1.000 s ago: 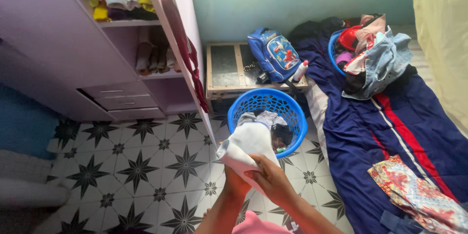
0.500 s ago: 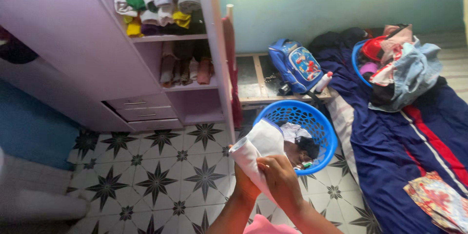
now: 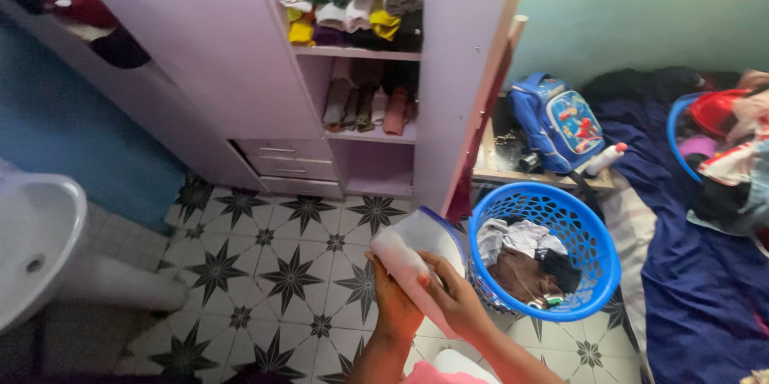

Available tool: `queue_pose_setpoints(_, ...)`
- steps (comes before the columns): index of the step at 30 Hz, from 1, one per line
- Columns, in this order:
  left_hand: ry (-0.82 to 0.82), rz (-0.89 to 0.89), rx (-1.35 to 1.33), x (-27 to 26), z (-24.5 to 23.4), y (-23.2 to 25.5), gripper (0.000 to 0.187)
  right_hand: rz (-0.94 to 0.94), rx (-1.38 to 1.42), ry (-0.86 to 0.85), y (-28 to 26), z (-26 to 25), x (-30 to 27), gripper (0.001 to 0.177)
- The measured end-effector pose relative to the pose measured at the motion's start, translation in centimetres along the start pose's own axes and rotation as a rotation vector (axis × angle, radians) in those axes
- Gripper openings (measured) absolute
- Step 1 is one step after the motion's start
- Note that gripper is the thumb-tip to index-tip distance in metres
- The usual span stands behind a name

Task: The person folds various garments from a blue laundry basket and places them into a wardrobe drawer. Items handled include a white cloth, a pink cloth, a white and blue garment, a brown cloth, and a black garment.

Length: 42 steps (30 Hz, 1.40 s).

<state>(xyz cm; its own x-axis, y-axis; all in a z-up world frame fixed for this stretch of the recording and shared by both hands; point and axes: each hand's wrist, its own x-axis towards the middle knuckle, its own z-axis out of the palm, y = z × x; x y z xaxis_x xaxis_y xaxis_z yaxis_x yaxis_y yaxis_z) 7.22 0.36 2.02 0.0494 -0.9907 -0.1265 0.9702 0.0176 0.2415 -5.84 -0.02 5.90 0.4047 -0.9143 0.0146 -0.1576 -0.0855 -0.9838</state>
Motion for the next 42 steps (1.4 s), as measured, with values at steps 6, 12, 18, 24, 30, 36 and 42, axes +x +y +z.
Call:
queue_pose_setpoints(6,0.07,0.124,0.027,1.5,0.0,1.6,0.064,-0.245,-0.323,0.017,1.3,0.2,4.5,0.042)
queue_pose_setpoints(12,0.104,0.211,0.051,4.0,0.2,2.6,0.067,-0.376,-0.5,0.112,0.8,0.0,9.1,0.037)
queue_pose_setpoints(18,0.136,0.258,0.114,5.1,-0.7,3.2,0.07,-0.515,-0.538,-0.093,1.3,1.1,10.3,0.057)
queue_pose_setpoints(24,0.155,0.277,0.253,7.4,-1.4,7.7,0.064,-0.454,-0.483,-0.137,1.8,4.5,14.8,0.061)
queue_pose_setpoints(30,0.131,0.258,0.33,10.3,-2.6,15.4,0.063,-0.144,-0.274,-0.199,2.4,9.2,20.2,0.056)
queue_pose_setpoints(36,0.287,0.047,0.559,13.0,-5.6,23.0,0.081,0.088,-0.318,-0.233,5.6,13.6,23.5,0.054)
queue_pose_setpoints(42,0.33,0.009,0.61,16.0,-8.3,25.5,0.074,-0.104,-0.392,0.0,7.6,16.4,24.0,0.063)
